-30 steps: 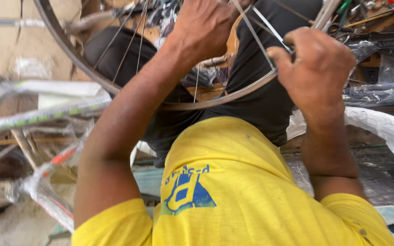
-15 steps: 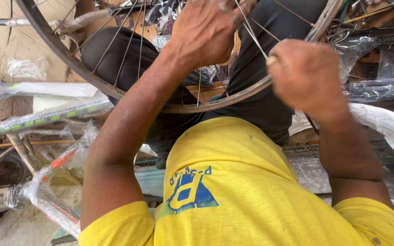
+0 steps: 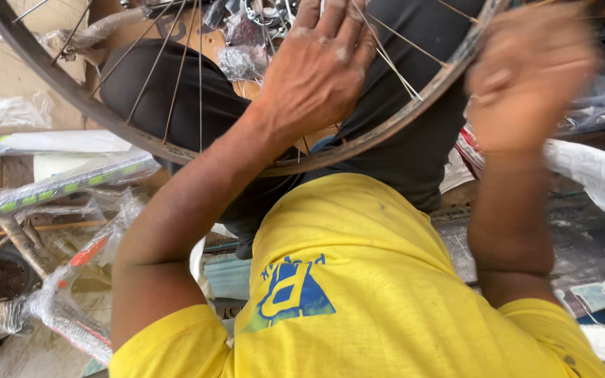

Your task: The person is sitting on the floor in a workshop, repairing a bicycle wheel. They are manually threading and tightening spokes into the rim and hub, adjusting the wheel's alignment by hand.

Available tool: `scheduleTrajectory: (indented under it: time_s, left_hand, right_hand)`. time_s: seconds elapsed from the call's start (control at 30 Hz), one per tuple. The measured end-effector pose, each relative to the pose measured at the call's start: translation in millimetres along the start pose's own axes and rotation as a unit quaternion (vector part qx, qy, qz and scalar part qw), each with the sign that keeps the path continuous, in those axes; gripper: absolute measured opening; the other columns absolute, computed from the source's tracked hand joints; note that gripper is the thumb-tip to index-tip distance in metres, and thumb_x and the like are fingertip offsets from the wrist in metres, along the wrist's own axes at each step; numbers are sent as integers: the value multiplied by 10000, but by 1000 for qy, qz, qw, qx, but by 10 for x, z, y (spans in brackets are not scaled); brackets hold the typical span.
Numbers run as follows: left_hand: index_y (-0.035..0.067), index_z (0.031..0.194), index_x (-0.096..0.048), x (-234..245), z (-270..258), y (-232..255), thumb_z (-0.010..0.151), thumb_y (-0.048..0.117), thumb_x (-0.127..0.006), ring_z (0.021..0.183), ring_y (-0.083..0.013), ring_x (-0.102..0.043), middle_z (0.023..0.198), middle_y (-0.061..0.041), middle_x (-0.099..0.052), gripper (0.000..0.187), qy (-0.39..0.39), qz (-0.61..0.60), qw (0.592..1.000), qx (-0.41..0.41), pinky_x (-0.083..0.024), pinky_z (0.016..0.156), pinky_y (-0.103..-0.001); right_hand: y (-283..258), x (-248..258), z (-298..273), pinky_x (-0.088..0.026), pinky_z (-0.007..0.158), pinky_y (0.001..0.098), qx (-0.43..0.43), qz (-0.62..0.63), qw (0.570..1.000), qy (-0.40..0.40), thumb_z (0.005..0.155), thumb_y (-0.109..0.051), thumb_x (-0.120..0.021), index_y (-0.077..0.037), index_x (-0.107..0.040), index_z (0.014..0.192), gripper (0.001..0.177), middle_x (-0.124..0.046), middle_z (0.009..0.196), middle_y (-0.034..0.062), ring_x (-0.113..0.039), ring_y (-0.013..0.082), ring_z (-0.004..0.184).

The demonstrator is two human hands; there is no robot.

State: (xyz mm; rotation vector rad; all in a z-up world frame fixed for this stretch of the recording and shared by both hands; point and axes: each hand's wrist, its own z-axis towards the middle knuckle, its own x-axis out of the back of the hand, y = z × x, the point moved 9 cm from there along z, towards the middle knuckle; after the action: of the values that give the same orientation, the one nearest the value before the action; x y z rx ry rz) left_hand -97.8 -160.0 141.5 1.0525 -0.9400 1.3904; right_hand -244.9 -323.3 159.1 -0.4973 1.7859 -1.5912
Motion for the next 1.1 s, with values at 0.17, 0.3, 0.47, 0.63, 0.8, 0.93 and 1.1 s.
scheduleTrajectory:
  time_s: [0.17, 0.3, 0.47, 0.63, 0.8, 0.93, 1.1]
  left_hand:
    - [-84, 1246, -692, -93, -70, -100, 1076, 308, -548, 1156, -345, -580, 1288, -266, -642, 451, -36, -119, 992, -35, -450, 918, -501]
    - [-42, 1162, -720, -13, -31, -58, 1020, 462, -593, 1158, -316, -593, 1234, -229, -665, 539, -43, -52, 997, -32, -465, 961, -478]
    - [66, 1158, -718, 21, 106, 337, 858, 363, -686, 1179, -314, -610, 1191, -169, -680, 424, -13, 52, 997, -60, -459, 1071, -460]
    - [61, 1018, -750, 28, 203, 72, 1037, 392, -679, 970, -310, -663, 1019, -181, -724, 340, 11, -217, 976, -10, -528, 860, -473]
    - [59, 906, -724, -298, 240, -76, 1081, 411, -666, 776, -283, -661, 826, -112, -680, 397, -249, -229, 941, 26, -517, 725, -459]
    - [80, 823, -749, 163, 204, -128, 892, 393, -806, 827, -272, -687, 819, -82, -692, 326, 1, -255, 965, -54, -535, 729, -441]
    - [89, 905, -777, 64, 174, 9, 909, 312, -777, 862, -283, -695, 912, -108, -708, 223, -81, -305, 947, -58, -500, 836, -494]
  right_hand:
    - [420, 695, -116, -582, 939, 257, -130, 279, 945, 108, 987, -39, -630, -26, -618, 1204, 218, -683, 1121, 84, -684, 174, 1037]
    - [682, 653, -639, -581, 938, 226, -172, 254, 943, 126, 1112, 4, -603, -26, -592, 1305, 196, -656, 1187, 103, -637, 159, 1016]
    - [450, 312, -481, -523, 705, 221, -12, 232, 967, 102, 1139, -97, -625, -72, -573, 1329, 199, -655, 1082, 65, -615, 116, 851]
    - [451, 30, 84, -468, 615, 245, 68, 193, 977, 62, 1155, -107, -622, -47, -591, 1252, 118, -607, 930, 40, -575, 127, 776]
    - [532, 112, 436, -506, 713, 278, 9, 276, 961, 27, 1115, -139, -598, -53, -584, 1166, 101, -619, 910, 28, -605, 154, 809]
    - [431, 11, 62, -537, 743, 280, -45, 263, 962, 51, 1040, -26, -610, -67, -603, 1170, 137, -634, 957, 53, -622, 169, 845]
    - [379, -108, -527, -588, 715, 297, -113, 251, 961, 38, 1046, -83, -666, -68, -635, 1141, 101, -711, 1078, 114, -697, 191, 888]
